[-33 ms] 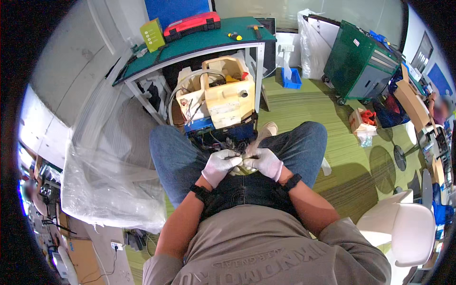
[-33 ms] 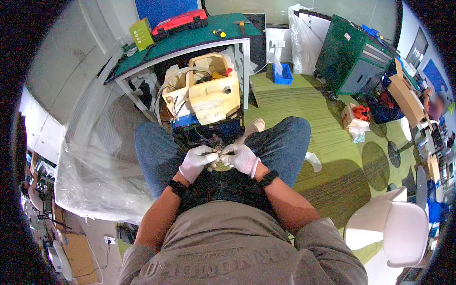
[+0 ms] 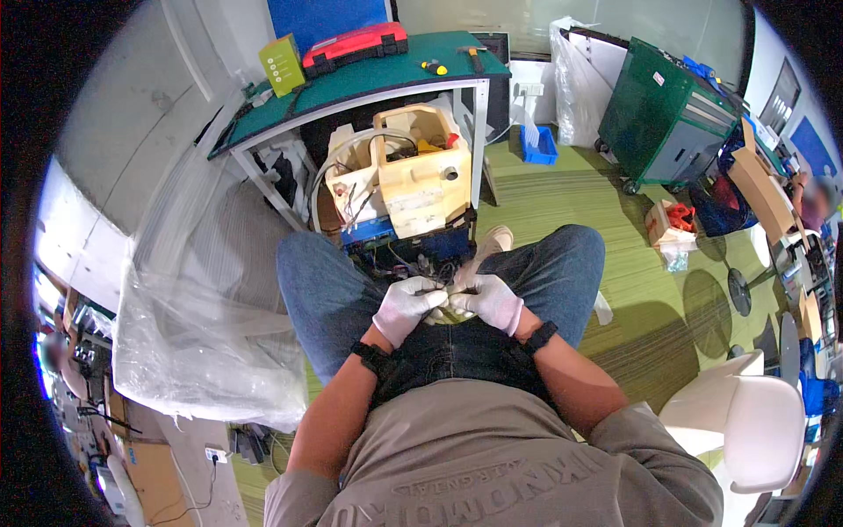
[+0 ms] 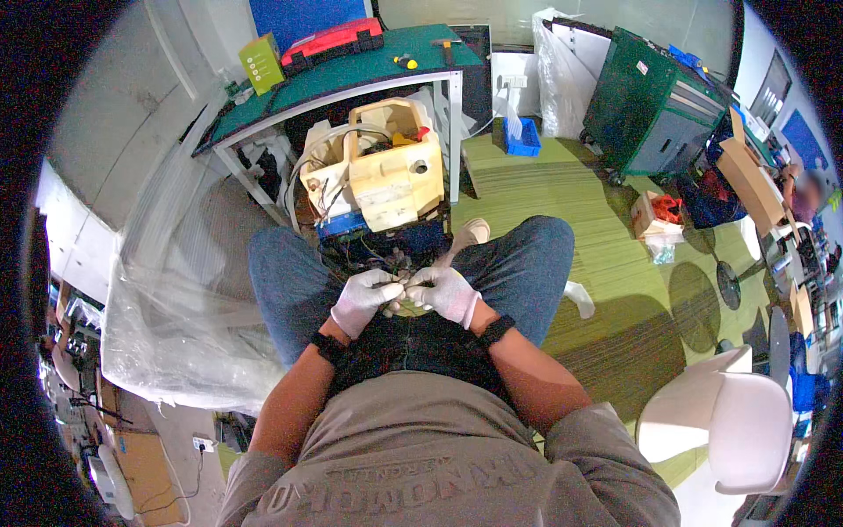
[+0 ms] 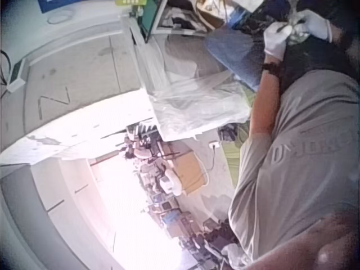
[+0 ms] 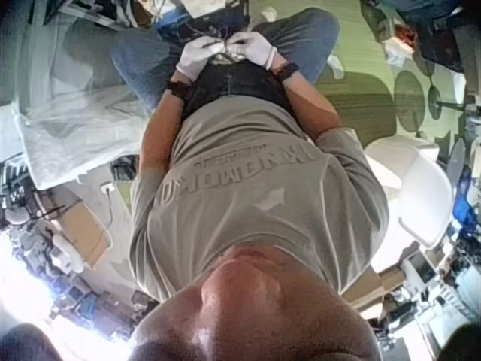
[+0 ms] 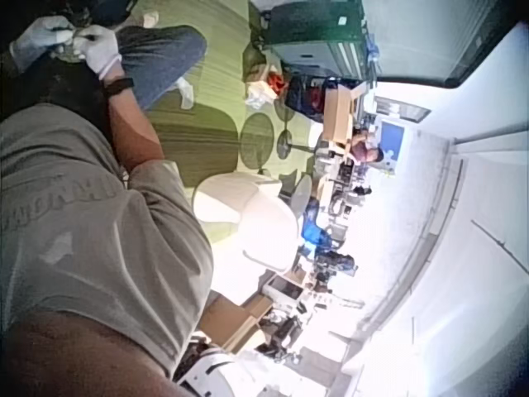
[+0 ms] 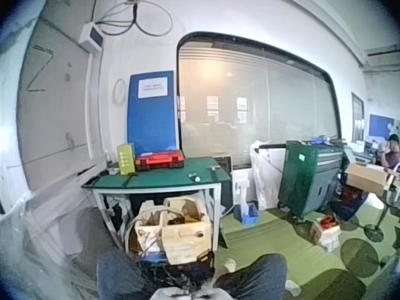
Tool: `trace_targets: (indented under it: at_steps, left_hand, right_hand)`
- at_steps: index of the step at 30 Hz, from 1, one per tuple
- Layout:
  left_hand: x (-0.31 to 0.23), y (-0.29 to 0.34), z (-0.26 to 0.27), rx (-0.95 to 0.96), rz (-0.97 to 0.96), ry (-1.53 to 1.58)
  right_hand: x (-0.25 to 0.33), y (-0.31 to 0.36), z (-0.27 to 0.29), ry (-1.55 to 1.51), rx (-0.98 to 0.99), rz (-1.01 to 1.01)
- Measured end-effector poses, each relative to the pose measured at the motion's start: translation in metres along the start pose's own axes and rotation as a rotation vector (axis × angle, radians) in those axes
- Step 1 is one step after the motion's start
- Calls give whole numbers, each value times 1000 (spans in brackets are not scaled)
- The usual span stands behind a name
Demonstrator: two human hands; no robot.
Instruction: Connecting electrical wires and using a screwdriver to repair a mechanical device housing.
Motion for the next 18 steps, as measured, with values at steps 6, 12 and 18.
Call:
trace_targets:
  at_steps: [6,12,18]
  left_hand:
    - [5,-1,2,-22,-36,-3]
    - [8,-2,5,-16,-98,-34]
    - [10,-4,4,-23,-21,26]
  right_hand:
    - [1,2,-1,28,18,21]
    - [7,5,-3,-3,50,-28]
    - [6,3,-3,17,34,-21]
Point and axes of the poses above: each hand's wrist, its own y-axis away from the middle knuckle, its own z-axis out of the back of the hand, x = y × z, the point moved 5 cm from there along -y, towards the middle knuckle, and after that the axes turned 4 degrees about -z, right-handed, at the moved point
